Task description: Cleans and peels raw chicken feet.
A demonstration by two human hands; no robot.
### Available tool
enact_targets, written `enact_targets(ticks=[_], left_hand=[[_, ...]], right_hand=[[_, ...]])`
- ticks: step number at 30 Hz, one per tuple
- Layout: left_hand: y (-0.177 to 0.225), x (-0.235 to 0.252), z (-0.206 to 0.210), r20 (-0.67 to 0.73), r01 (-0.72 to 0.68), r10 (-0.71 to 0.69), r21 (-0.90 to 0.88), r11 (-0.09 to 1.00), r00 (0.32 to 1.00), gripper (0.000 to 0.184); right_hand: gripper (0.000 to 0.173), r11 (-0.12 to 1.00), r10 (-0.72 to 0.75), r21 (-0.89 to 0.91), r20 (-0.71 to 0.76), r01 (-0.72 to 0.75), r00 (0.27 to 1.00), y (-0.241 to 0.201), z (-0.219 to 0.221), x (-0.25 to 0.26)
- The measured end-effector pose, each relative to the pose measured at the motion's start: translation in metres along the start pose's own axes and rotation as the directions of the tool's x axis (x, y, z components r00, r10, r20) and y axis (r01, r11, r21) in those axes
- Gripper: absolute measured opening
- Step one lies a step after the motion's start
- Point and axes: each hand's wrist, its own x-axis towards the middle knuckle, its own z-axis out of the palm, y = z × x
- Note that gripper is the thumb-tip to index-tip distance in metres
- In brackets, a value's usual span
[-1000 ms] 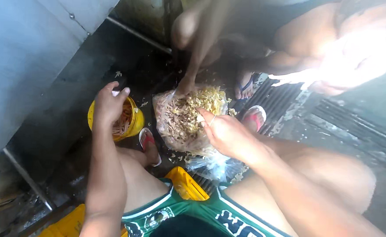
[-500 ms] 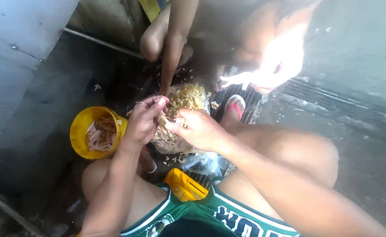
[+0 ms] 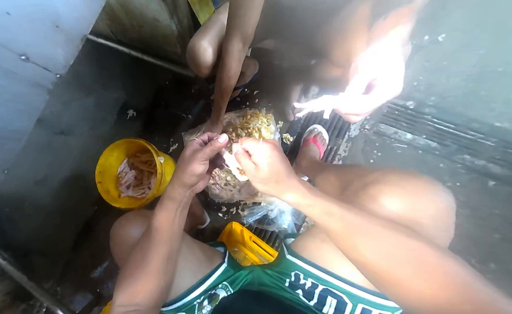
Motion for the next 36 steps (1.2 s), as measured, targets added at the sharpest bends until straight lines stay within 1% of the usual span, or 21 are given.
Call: enact_targets(ticks=[2,4,5,6,8,9,11,12,14,16,17,19,22,24,25,27,30,31,33,34,36], left_hand=[[0.000,-0.001,0.000,0.025,-0.061,0.061,-0.018,0.998,0.998,0.012],[0.002,-0.003,0.001,0.034,-0.136,0.134,0.055,0.989,0.990,0.012],[0.003,-0.005,0.001,0.032,-0.173,0.170,0.146,0.974,0.985,0.012],[0.004,-0.007,0.002,0.020,-0.197,0.199,0.279,0.940,0.980,0.012],[0.006,-0.012,0.007,-0.038,-0.182,0.244,0.561,0.808,0.969,0.010],[0.005,-0.012,0.009,-0.065,-0.166,0.267,0.637,0.753,0.961,0.009],[0.002,-0.006,0.006,-0.153,-0.115,0.307,0.702,0.703,0.939,0.014],[0.003,0.001,-0.004,-0.220,-0.088,0.336,0.707,0.702,0.916,0.017],[0.013,0.023,-0.032,-0.357,-0.100,0.407,0.637,0.764,0.841,0.021],[0.025,0.028,-0.052,-0.385,-0.221,0.465,0.530,0.819,0.797,0.014],[0.029,0.025,-0.054,-0.355,-0.280,0.492,0.505,0.817,0.795,0.011],[0.031,0.016,-0.048,-0.262,-0.327,0.500,0.500,0.802,0.825,0.015],[0.024,0.010,-0.031,-0.146,-0.299,0.451,0.568,0.767,0.881,0.021],[0.022,0.007,-0.020,-0.100,-0.264,0.396,0.597,0.757,0.913,0.023],[0.021,0.004,-0.014,-0.089,-0.239,0.364,0.606,0.759,0.927,0.023],[0.017,0.004,-0.005,-0.074,-0.227,0.339,0.608,0.761,0.938,0.022],[0.011,-0.005,-0.001,-0.042,-0.189,0.277,0.634,0.750,0.960,0.022],[0.010,-0.008,0.000,-0.038,-0.170,0.253,0.643,0.747,0.967,0.023],[0.009,-0.006,0.003,-0.093,-0.127,0.250,0.665,0.736,0.964,0.026],[0.009,-0.002,0.004,-0.143,-0.109,0.275,0.677,0.728,0.951,0.026],[0.013,0.015,-0.008,-0.264,-0.103,0.374,0.682,0.724,0.889,0.023]], right_hand=[[0.034,0.999,0.048,0.015,-0.044,-0.047,0.998,-0.004,-0.004,0.001],[0.035,0.996,0.088,0.005,-0.058,-0.088,0.994,-0.010,-0.006,0.001],[0.035,0.996,0.093,-0.001,-0.054,-0.093,0.994,-0.011,-0.008,0.002],[0.036,0.996,0.087,-0.005,-0.041,-0.087,0.995,-0.011,-0.009,0.002],[0.036,0.999,0.043,0.001,0.016,-0.043,0.999,-0.008,-0.010,0.002],[0.036,1.000,0.009,0.017,0.056,-0.010,0.998,-0.007,-0.009,0.001],[0.035,0.996,-0.074,0.048,0.128,0.069,0.989,-0.007,-0.006,-0.003],[0.034,0.992,-0.117,0.056,0.146,0.110,0.982,-0.007,-0.005,-0.008],[0.032,0.985,-0.169,0.061,0.175,0.160,0.970,-0.008,-0.007,-0.017],[0.031,0.984,-0.176,0.070,0.160,0.166,0.971,-0.005,-0.014,-0.018],[0.031,0.988,-0.151,0.064,0.145,0.143,0.978,-0.002,-0.018,-0.016],[0.030,0.997,-0.073,0.033,0.120,0.069,0.990,-0.001,-0.025,-0.009],[0.023,1.000,0.001,0.007,0.102,-0.002,0.995,-0.002,-0.028,-0.003],[0.032,1.000,-0.014,0.004,0.138,0.013,0.990,-0.003,-0.025,-0.003],[0.033,0.999,-0.033,0.023,0.158,0.030,0.987,-0.004,-0.022,-0.004],[0.027,0.998,-0.047,0.045,0.177,0.040,0.983,-0.003,-0.015,-0.005],[0.033,0.999,-0.013,-0.045,0.235,0.025,0.972,-0.002,-0.008,-0.003],[0.032,0.997,-0.023,-0.070,0.250,0.042,0.968,-0.001,-0.006,-0.002],[0.031,0.991,-0.084,-0.078,0.260,0.108,0.962,-0.001,-0.004,-0.002],[0.032,0.989,-0.118,-0.061,0.251,0.138,0.961,-0.003,-0.003,-0.002],[0.030,0.980,-0.195,0.002,0.207,0.199,0.959,-0.011,-0.005,-0.005]])
